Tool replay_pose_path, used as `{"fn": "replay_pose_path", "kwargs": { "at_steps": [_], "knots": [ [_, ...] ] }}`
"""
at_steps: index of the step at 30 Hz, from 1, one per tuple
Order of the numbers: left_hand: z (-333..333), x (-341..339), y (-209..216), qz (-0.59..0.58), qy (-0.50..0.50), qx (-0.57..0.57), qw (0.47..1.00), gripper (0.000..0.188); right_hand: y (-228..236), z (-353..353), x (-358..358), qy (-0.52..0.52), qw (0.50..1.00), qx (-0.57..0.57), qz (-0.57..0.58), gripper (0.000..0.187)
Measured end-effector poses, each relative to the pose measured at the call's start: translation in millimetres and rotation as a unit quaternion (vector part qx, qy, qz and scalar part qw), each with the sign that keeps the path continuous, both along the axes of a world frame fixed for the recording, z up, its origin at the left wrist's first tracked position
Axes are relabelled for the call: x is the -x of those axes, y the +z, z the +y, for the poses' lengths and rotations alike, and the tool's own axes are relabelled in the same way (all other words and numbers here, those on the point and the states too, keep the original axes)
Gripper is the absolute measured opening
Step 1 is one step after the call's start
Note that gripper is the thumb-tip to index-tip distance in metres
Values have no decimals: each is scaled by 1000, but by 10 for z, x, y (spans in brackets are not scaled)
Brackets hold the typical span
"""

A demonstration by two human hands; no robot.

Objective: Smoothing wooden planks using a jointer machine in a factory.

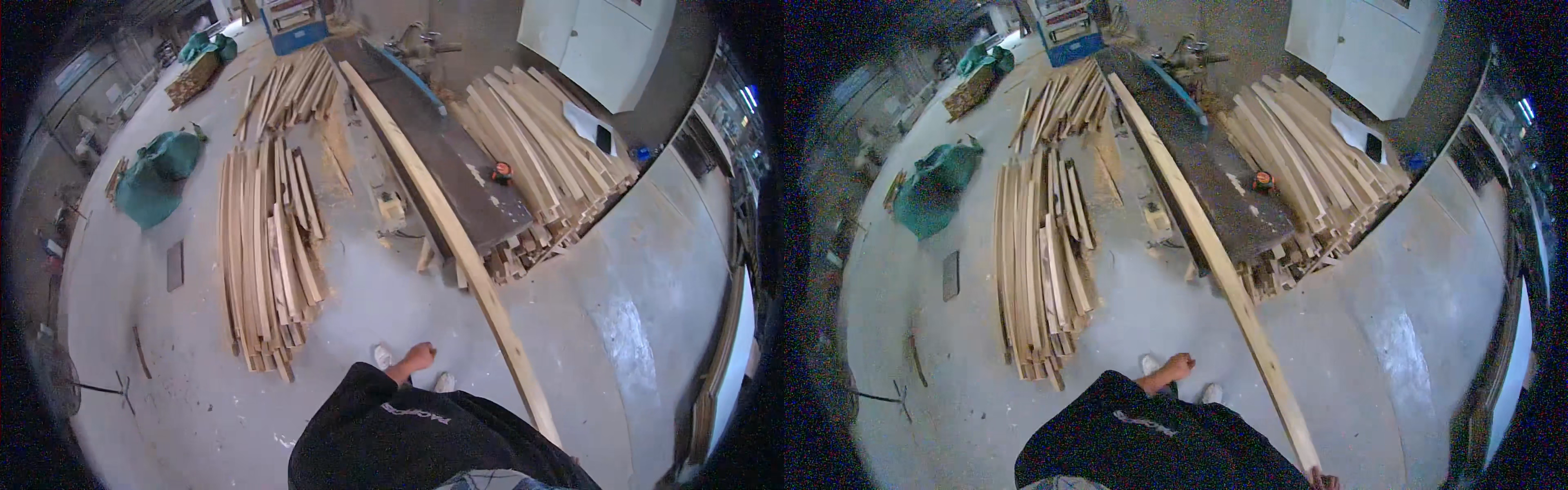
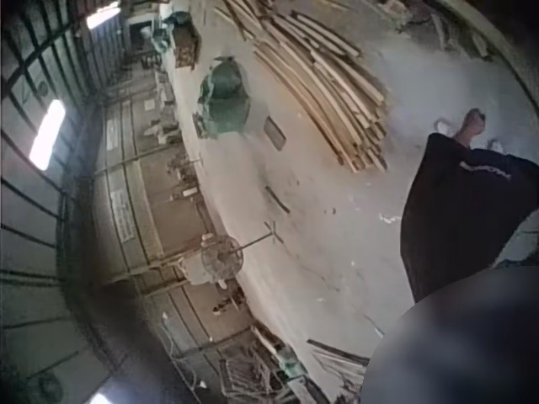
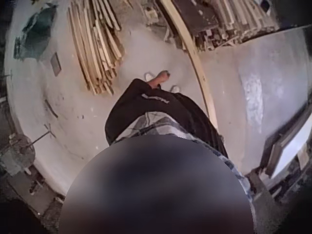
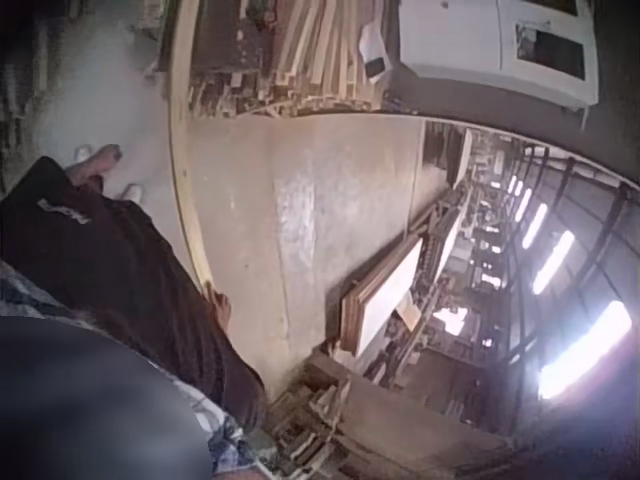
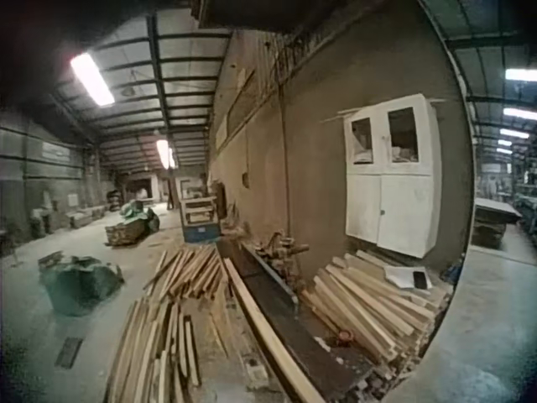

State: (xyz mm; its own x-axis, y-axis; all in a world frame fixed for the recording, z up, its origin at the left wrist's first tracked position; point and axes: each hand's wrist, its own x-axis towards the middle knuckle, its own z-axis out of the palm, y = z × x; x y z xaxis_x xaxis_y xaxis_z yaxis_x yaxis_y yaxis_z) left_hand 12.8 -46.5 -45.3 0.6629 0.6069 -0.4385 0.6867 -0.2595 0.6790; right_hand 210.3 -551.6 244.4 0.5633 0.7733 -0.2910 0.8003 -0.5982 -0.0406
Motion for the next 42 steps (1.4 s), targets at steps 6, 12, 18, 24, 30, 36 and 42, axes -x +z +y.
{"fn": "replay_pose_path", "kwargs": {
  "at_steps": [6,12,18,24,30,36,42],
  "knots": [
    [359,815,-358,91,-287,-176,937,28,-655,-175,-305,-269,955,81,95,47],
    [694,1580,-498,46,21,-157,986,29,-184,1054,-142,21,998,-59,18,66],
    [1190,1639,-270,-30,54,-265,962,22,255,2581,15,42,996,-82,3,65],
    [1759,1868,-35,-39,177,-203,962,26,228,3751,69,42,995,-91,-30,56],
    [2159,2473,-3,-19,104,-226,968,17,166,4828,46,7,995,-101,1,51],
    [2298,2862,-71,34,16,-295,955,12,154,6049,36,7,993,-113,12,57],
    [2376,2979,-264,6,271,-12,963,25,92,7399,-149,84,985,-152,-20,44]
  ]
}}
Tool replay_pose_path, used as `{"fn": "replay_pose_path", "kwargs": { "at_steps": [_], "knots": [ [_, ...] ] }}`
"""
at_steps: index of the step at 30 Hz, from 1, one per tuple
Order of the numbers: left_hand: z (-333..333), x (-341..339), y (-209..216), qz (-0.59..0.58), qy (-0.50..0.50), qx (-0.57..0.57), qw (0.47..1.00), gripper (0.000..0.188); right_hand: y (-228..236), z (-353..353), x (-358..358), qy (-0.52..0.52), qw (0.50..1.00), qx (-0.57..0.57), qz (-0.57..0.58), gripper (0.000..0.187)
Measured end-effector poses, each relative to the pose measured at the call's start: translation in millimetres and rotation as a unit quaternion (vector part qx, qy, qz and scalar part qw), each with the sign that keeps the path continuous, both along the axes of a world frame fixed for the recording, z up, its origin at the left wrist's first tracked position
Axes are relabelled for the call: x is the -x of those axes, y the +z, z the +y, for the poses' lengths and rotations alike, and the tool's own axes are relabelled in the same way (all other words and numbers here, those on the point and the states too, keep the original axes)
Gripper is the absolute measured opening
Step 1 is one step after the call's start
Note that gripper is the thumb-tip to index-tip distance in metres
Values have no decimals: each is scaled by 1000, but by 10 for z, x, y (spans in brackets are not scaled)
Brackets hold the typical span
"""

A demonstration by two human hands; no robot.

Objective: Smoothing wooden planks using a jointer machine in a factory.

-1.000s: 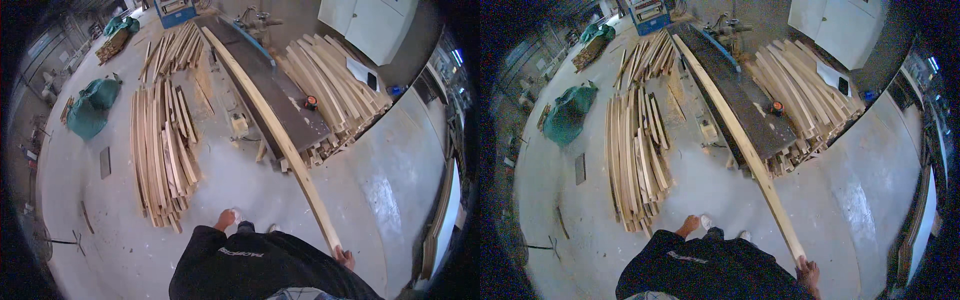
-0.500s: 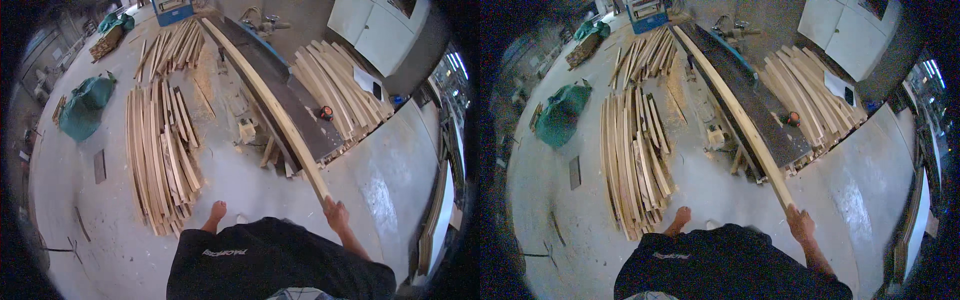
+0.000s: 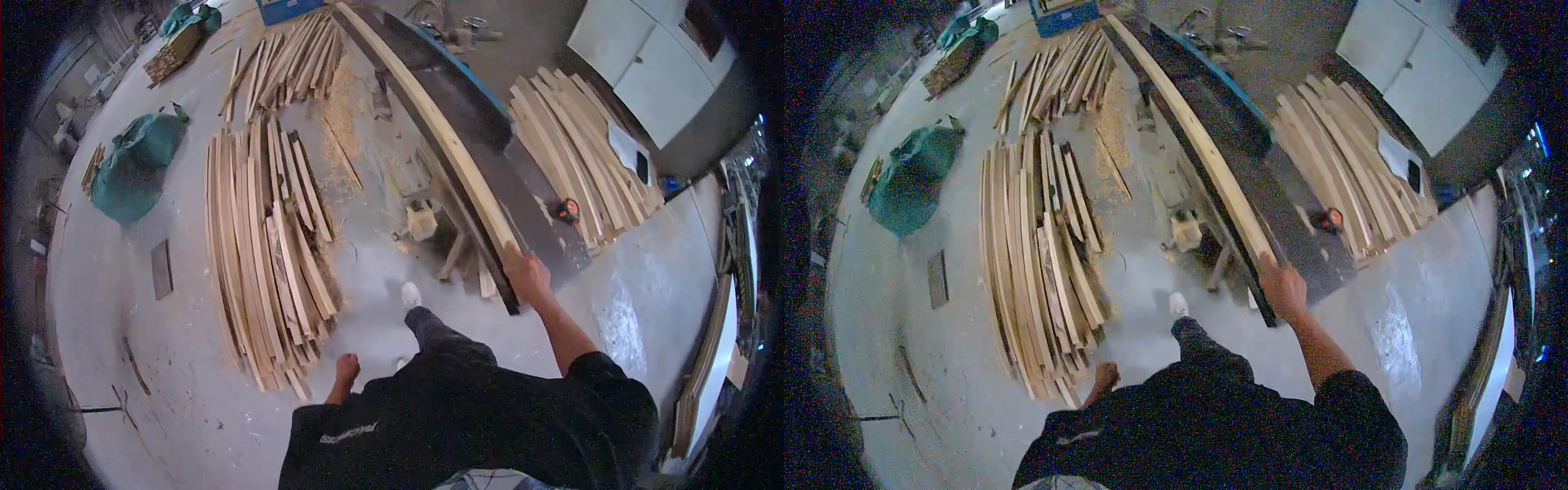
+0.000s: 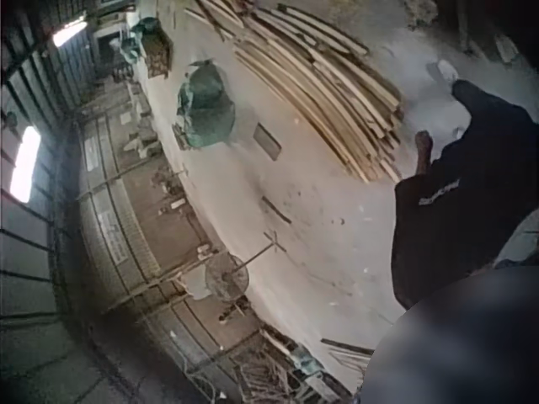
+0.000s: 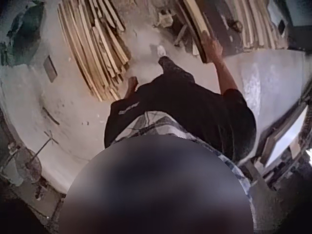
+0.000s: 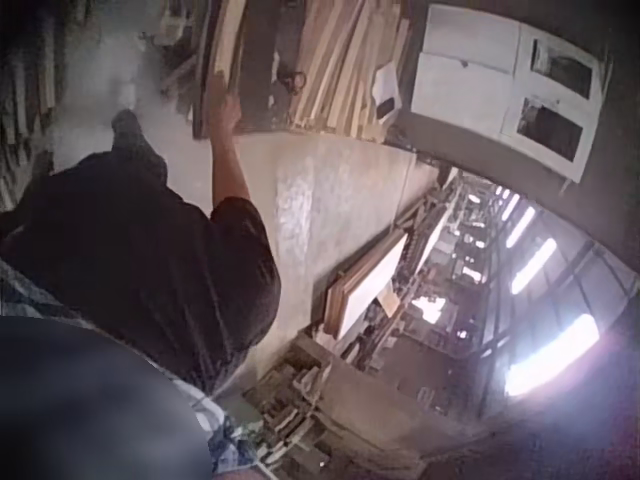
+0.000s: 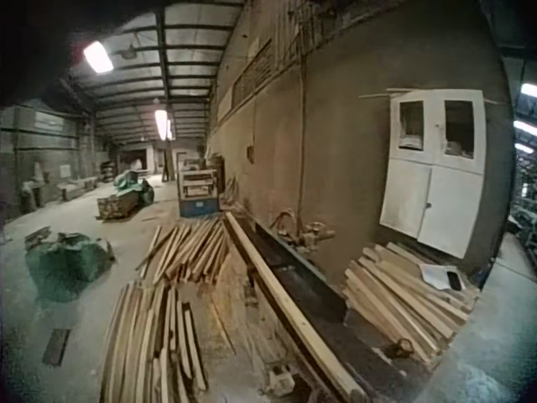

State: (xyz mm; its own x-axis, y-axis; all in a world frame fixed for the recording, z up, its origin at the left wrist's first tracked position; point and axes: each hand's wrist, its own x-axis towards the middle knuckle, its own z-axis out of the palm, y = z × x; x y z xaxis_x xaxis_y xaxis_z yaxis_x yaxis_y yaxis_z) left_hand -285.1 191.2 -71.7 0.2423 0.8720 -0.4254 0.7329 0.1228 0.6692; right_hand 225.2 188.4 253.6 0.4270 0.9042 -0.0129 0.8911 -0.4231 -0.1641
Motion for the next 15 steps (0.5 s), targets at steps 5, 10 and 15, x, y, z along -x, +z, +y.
{"fn": "replay_pose_path", "kwargs": {
  "at_steps": [5,10,15],
  "knots": [
    [345,92,-220,-4,186,176,967,34,-73,1588,-184,-24,1000,15,-7,52],
    [979,-163,-98,-37,198,99,974,25,-298,3307,-565,58,996,-55,-29,52],
    [1970,-874,663,-153,364,179,901,22,-312,5277,-792,65,997,-24,-14,51]
  ]
}}
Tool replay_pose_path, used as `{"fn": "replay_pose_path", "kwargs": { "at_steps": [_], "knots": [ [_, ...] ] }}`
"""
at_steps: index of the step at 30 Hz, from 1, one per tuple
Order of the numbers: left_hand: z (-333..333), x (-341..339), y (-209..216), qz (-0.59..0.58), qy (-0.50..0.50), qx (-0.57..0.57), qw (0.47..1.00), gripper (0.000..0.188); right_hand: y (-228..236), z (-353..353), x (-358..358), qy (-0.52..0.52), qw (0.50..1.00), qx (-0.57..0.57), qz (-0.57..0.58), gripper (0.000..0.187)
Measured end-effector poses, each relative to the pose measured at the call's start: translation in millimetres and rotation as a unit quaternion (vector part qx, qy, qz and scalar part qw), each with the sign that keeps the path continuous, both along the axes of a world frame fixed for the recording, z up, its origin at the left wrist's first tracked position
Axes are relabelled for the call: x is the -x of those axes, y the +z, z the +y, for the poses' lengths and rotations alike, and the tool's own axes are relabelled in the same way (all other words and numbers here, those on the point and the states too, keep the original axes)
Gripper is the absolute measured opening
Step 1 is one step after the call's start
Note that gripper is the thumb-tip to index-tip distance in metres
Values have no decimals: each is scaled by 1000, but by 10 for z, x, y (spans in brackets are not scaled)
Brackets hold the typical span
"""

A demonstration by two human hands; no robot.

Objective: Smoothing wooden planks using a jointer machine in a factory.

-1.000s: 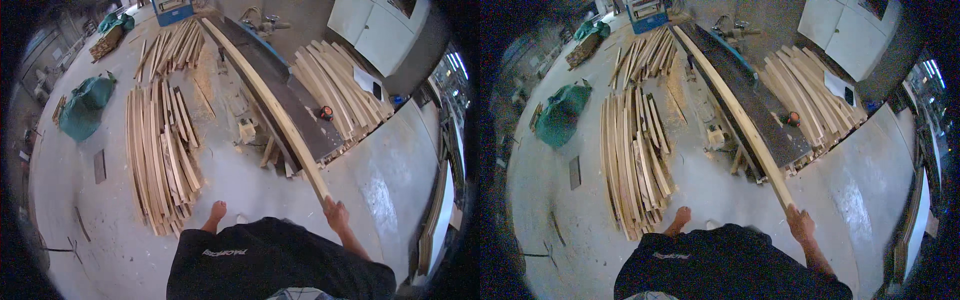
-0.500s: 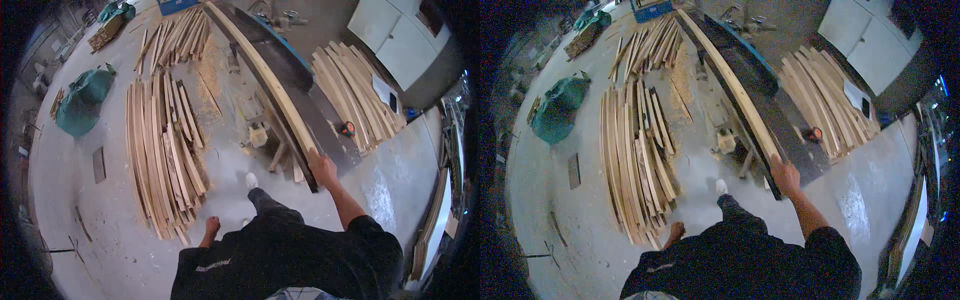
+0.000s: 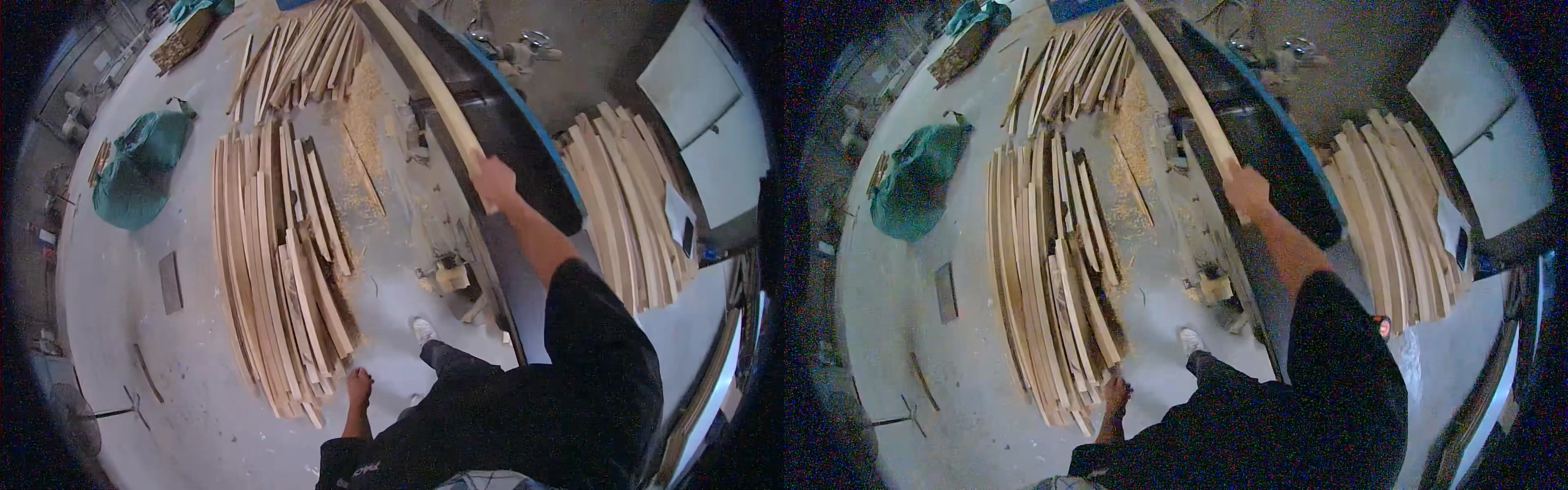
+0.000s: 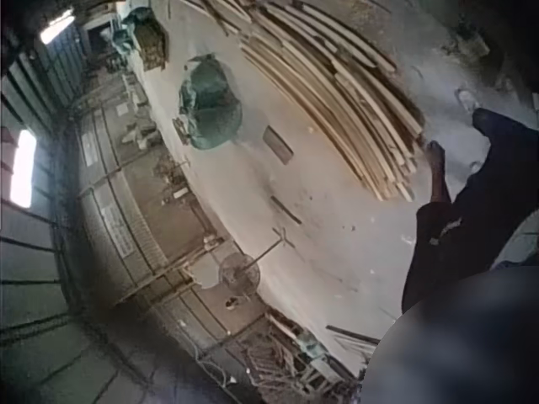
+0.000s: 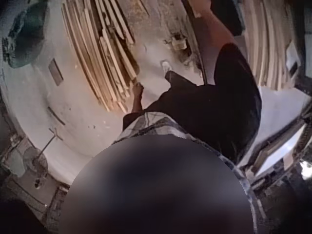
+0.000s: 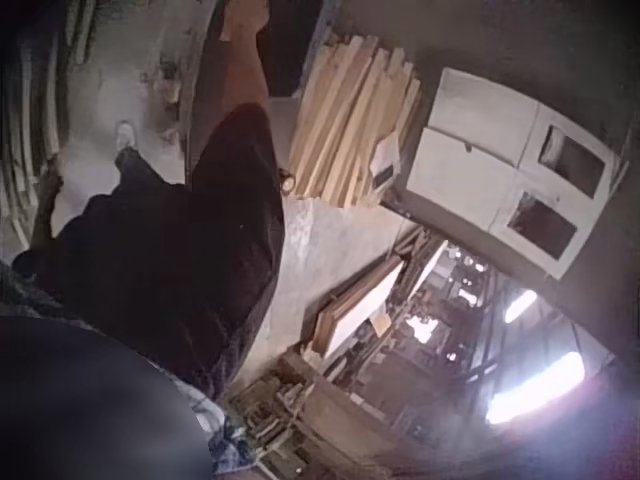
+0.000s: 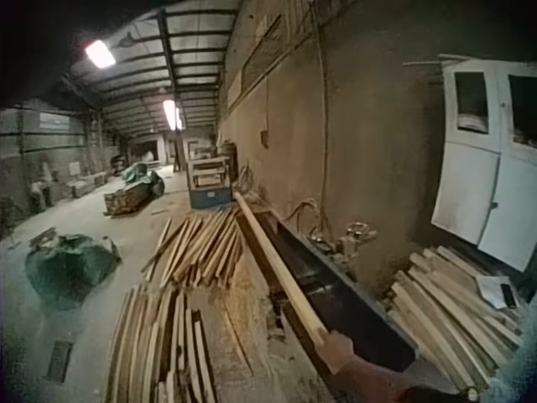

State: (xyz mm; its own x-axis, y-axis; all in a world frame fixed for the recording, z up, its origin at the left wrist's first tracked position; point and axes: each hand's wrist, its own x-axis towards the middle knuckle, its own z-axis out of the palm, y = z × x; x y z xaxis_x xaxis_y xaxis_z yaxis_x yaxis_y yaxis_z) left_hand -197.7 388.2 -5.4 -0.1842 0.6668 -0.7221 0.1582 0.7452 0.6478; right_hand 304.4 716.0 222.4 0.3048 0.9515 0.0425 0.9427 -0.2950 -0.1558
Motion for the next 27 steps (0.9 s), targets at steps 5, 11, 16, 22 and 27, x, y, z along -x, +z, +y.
{"fn": "replay_pose_path", "kwargs": {
  "at_steps": [5,11,16,22,27],
  "knots": [
    [516,-449,344,16,-48,-73,996,27,9,1031,47,-14,998,-58,-8,51],
    [310,-317,234,1,-75,-45,996,32,-16,755,93,-15,997,-78,-3,51],
    [-190,99,287,44,-130,-33,990,31,46,-529,302,-17,997,-76,5,53],
    [-969,552,7,-8,-87,-68,994,29,47,-2758,649,-13,996,-88,14,49],
    [-1827,829,-333,127,-326,-281,894,19,85,-4672,1026,-27,999,-41,9,48]
  ]
}}
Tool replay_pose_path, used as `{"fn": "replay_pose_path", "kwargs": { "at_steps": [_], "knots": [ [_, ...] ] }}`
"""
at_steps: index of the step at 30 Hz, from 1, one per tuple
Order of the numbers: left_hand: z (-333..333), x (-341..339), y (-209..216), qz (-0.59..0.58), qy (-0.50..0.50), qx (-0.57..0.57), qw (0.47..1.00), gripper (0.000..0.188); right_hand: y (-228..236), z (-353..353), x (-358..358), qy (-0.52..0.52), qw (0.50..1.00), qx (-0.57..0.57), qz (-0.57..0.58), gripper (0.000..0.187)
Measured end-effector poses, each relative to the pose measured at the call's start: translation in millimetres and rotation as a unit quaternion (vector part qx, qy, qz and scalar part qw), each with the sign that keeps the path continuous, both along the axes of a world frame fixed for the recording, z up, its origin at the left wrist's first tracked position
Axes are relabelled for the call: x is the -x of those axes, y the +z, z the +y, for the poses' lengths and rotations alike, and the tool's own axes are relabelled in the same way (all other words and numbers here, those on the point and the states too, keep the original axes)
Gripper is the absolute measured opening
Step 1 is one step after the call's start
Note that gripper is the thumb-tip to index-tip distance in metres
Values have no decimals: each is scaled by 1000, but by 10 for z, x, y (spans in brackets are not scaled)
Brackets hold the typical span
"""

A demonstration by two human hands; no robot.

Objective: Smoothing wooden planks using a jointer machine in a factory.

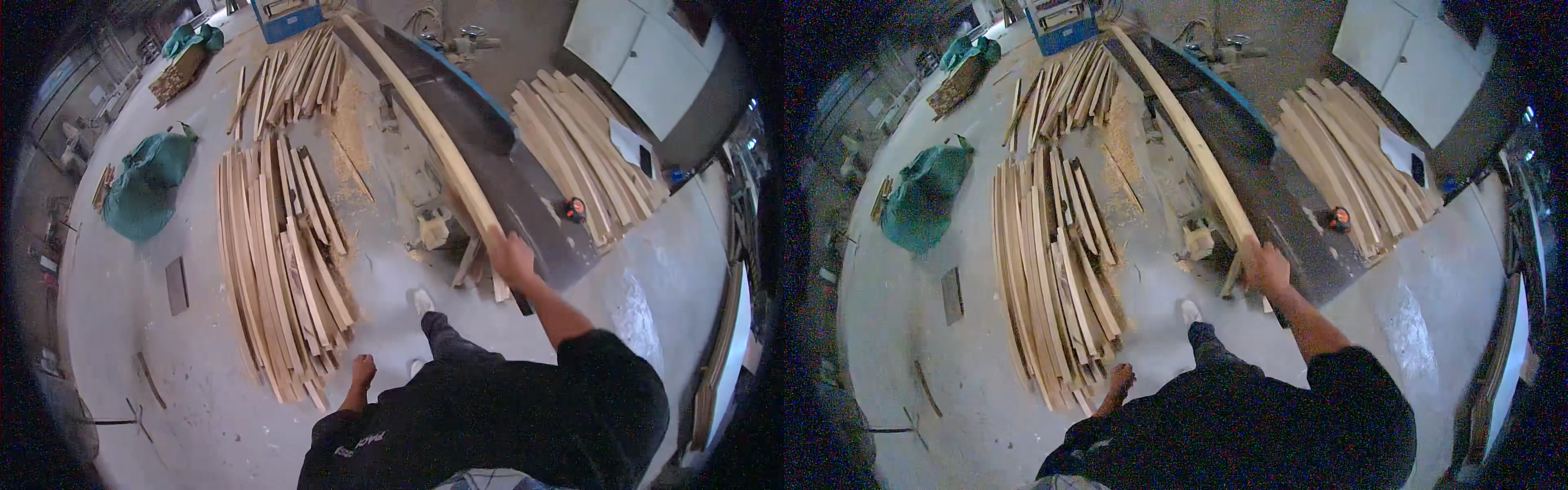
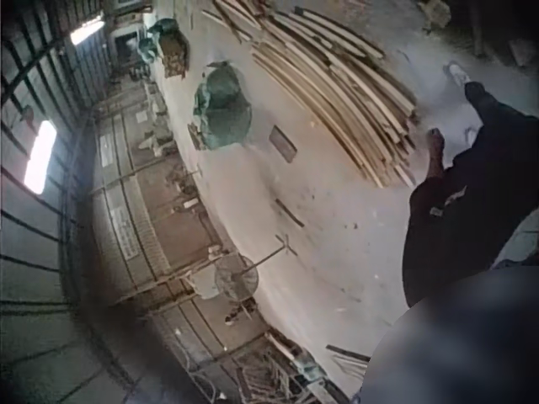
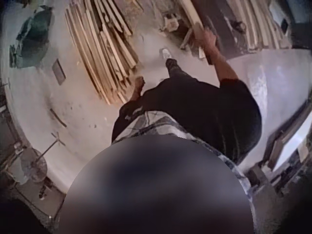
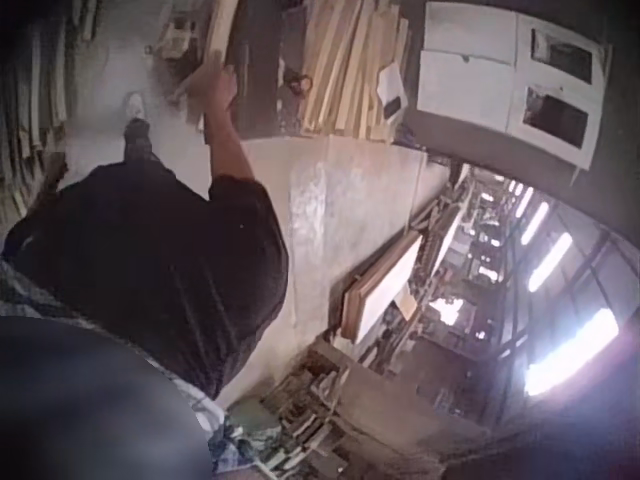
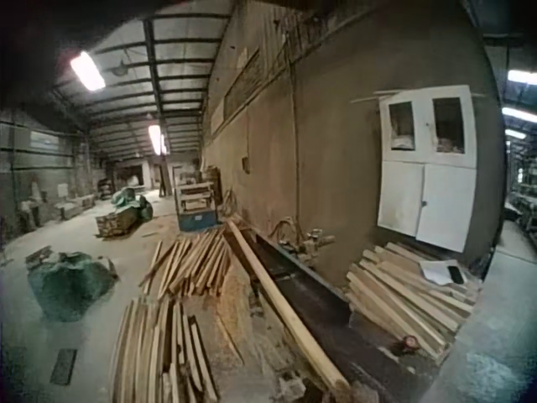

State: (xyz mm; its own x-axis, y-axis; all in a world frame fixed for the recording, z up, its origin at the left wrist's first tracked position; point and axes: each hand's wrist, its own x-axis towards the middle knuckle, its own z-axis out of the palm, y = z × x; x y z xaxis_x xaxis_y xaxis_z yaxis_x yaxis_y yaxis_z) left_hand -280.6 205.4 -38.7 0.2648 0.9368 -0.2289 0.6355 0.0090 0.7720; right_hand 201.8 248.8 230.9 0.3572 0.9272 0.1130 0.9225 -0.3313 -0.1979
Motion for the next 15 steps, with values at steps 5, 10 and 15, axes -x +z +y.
{"fn": "replay_pose_path", "kwargs": {
  "at_steps": [5,10,15],
  "knots": [
    [-460,-229,-218,206,-304,-69,927,24,123,-1662,183,-23,999,37,15,59],
    [-577,-845,-170,118,-180,3,977,30,306,-3172,285,-86,993,85,-7,53],
    [-847,-1486,43,112,-207,12,972,31,436,-4550,343,-87,993,81,15,54]
  ]
}}
